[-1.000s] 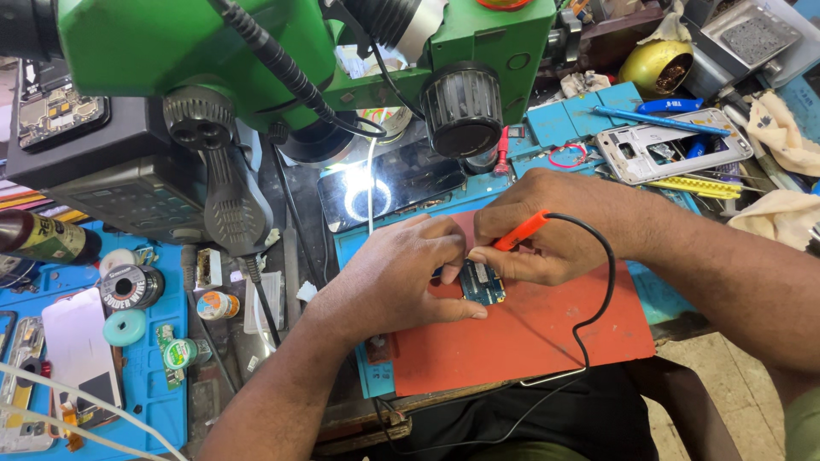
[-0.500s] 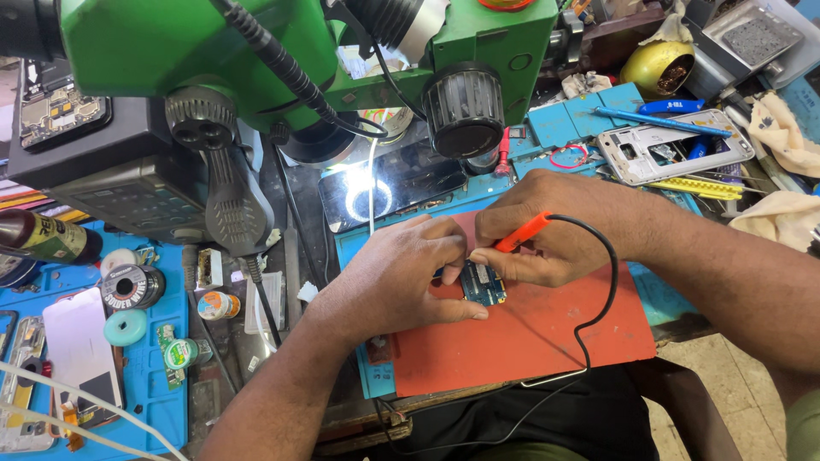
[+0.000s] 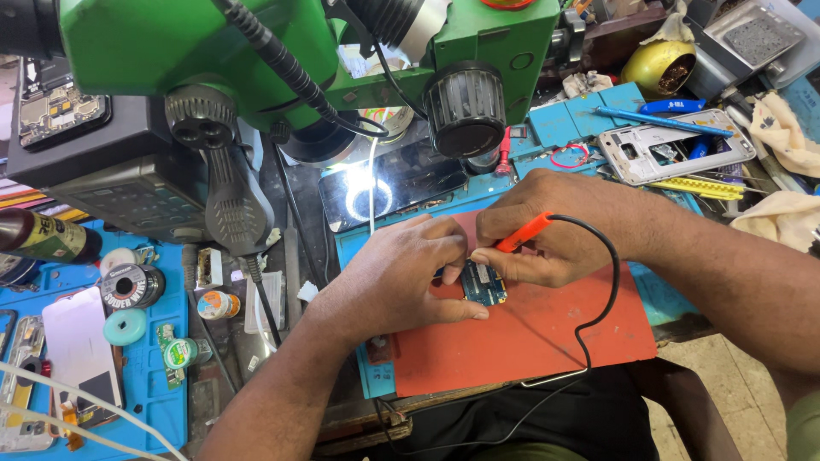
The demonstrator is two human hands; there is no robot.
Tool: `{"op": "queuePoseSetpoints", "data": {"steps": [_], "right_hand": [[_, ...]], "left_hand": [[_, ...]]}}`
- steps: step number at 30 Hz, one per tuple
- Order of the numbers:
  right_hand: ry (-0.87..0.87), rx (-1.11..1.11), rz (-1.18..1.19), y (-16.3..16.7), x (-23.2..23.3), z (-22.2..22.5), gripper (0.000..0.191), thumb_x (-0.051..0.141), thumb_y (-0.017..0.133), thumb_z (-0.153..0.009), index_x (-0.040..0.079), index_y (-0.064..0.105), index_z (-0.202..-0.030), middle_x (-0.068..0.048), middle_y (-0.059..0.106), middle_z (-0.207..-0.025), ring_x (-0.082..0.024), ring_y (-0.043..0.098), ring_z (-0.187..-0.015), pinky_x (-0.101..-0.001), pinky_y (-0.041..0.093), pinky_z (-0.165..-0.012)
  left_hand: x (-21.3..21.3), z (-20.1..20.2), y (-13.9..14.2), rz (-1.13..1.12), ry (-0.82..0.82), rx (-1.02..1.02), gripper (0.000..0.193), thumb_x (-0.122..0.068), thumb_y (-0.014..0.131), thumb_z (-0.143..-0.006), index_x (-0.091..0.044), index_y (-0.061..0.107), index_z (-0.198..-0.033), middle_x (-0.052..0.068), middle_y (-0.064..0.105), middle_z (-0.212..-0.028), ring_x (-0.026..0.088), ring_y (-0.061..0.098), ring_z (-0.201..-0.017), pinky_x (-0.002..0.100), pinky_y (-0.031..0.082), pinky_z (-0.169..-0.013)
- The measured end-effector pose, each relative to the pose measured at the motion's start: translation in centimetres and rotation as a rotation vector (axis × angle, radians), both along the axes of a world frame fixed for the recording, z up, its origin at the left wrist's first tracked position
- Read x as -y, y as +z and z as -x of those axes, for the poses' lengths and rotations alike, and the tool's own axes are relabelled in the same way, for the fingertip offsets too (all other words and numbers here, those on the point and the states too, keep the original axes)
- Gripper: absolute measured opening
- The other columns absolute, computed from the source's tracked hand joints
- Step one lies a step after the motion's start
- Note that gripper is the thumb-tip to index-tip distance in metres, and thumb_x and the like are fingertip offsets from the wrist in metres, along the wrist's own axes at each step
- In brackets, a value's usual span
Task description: The person uses a soldering iron to work on a small circuit board placed on a red mat. They hold the board steady with the left hand while applying the soldering iron with the right hand, focusing on specific points on the board.
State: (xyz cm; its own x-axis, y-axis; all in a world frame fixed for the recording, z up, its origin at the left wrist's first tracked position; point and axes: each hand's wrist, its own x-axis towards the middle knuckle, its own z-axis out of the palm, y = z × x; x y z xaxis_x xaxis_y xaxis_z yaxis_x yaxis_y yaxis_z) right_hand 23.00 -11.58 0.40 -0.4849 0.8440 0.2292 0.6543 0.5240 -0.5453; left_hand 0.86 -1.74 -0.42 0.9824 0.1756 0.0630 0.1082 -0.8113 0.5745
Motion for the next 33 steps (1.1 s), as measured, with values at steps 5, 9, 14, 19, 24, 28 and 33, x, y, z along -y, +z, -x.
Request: {"op": "queuePoseSetpoints", "data": {"steps": [5, 9, 14, 19, 24, 28, 33], "right_hand": [[-0.004, -0.001, 0.003, 0.06, 0.03, -0.08, 0.027, 0.028, 0.070, -0.091, 0.008, 0.066, -0.073, -0.007, 0.062, -0.054, -0.028, 0.064, -0.050, -0.0400, 0.048, -0.046], [-0.004, 0.000, -0.002, 0.07, 0.01, -0.05, 0.027, 0.028, 0.070, -0.091, 0.008, 0.066, -0.073, -0.007, 0.062, -0.054, -0.029, 0.064, -0.050, -0.0402, 0.048, -0.047], [-0.001, 0.009, 0.001, 0.03, 0.01, -0.14, 0.028, 0.028, 0.070, -0.091, 0.008, 0.066, -0.072, -0.008, 0.062, -0.053, -0.030, 0.063, -0.049, -0.0406, 0.048, -0.047], [0.019, -0.032, 0.001, -0.20, -0.09, -0.13, 0.028, 0.028, 0.069, -0.092, 0.008, 0.066, -0.073, -0.005, 0.064, -0.054, -0.027, 0.065, -0.049, -0.0388, 0.049, -0.046], [0.007, 0.006, -0.020, -0.16, 0.02, -0.15, 0.030, 0.028, 0.069, -0.092, 0.008, 0.063, -0.070, -0.007, 0.061, -0.053, -0.029, 0.064, -0.050, -0.0403, 0.048, -0.046], [-0.008, 0.015, 0.027, -0.07, 0.04, -0.14, 0.030, 0.028, 0.069, -0.091, 0.008, 0.065, -0.069, -0.007, 0.062, -0.052, -0.029, 0.065, -0.050, -0.0404, 0.049, -0.046], [0.008, -0.020, 0.007, -0.02, 0.01, -0.18, 0.029, 0.028, 0.069, -0.092, 0.008, 0.065, -0.072, -0.007, 0.064, -0.055, -0.029, 0.065, -0.051, -0.0398, 0.049, -0.047]], "left_hand": [[0.01, 0.01, 0.02, 0.011, 0.010, -0.023, 0.052, -0.048, 0.088, -0.068, -0.011, 0.052, -0.068, 0.004, 0.061, -0.089, 0.026, 0.062, -0.088, 0.040, 0.051, -0.073], [0.04, 0.02, 0.09, 0.013, 0.011, -0.019, 0.052, -0.048, 0.088, -0.067, -0.011, 0.052, -0.068, 0.004, 0.061, -0.088, 0.027, 0.062, -0.087, 0.040, 0.051, -0.072], [0.03, -0.01, 0.22, 0.014, 0.013, -0.019, 0.052, -0.048, 0.089, -0.067, -0.011, 0.052, -0.068, 0.004, 0.061, -0.087, 0.026, 0.062, -0.087, 0.040, 0.051, -0.072], [0.09, -0.07, 0.28, 0.016, 0.020, -0.032, 0.051, -0.048, 0.089, -0.068, -0.011, 0.053, -0.068, 0.003, 0.061, -0.087, 0.025, 0.063, -0.087, 0.039, 0.051, -0.073], [0.12, -0.01, 0.26, 0.014, 0.021, -0.028, 0.052, -0.047, 0.089, -0.067, -0.011, 0.052, -0.068, 0.004, 0.061, -0.087, 0.026, 0.062, -0.088, 0.040, 0.051, -0.072], [0.07, 0.00, 0.23, 0.015, 0.012, -0.017, 0.052, -0.047, 0.089, -0.068, -0.011, 0.052, -0.069, 0.003, 0.061, -0.088, 0.026, 0.062, -0.088, 0.040, 0.051, -0.073], [0.07, 0.03, 0.19, 0.019, 0.016, -0.025, 0.052, -0.047, 0.089, -0.067, -0.011, 0.052, -0.068, 0.004, 0.061, -0.088, 0.026, 0.062, -0.088, 0.040, 0.051, -0.073]]}}
